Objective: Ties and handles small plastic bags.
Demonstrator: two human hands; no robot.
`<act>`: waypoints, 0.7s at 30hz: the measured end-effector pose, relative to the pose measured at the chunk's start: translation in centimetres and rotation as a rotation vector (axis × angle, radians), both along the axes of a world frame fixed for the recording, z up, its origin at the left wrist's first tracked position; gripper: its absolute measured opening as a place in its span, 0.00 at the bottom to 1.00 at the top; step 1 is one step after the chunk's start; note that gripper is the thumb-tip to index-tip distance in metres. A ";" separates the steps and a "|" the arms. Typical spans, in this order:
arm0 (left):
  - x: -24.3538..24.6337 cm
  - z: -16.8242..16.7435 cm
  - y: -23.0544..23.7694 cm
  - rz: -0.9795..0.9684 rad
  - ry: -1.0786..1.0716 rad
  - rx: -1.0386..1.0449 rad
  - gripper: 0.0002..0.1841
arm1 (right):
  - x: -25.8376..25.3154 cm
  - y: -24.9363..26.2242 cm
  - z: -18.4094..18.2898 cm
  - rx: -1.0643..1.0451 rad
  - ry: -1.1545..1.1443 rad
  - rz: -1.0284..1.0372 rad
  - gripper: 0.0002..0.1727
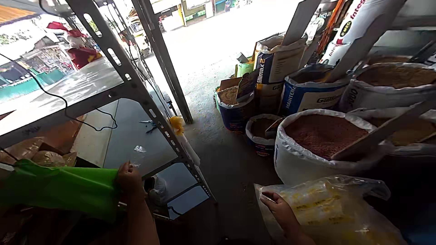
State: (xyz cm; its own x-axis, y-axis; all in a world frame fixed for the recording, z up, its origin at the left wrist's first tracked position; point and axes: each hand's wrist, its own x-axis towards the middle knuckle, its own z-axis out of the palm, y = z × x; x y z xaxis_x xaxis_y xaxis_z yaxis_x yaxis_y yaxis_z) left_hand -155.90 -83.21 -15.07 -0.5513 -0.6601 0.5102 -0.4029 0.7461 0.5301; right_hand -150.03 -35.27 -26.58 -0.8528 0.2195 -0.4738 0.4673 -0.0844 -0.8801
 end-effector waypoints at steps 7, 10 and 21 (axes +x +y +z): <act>-0.1 0.4 2.8 0.105 -0.148 0.000 0.15 | -3.3 6.2 2.0 0.001 0.005 0.028 0.17; -0.3 0.3 3.8 0.136 -0.222 0.029 0.21 | -4.2 9.4 1.6 0.002 0.001 0.024 0.17; 0.3 -4.1 15.9 -0.001 0.269 -0.264 0.24 | -4.8 25.0 -4.8 0.761 -0.367 -0.073 0.44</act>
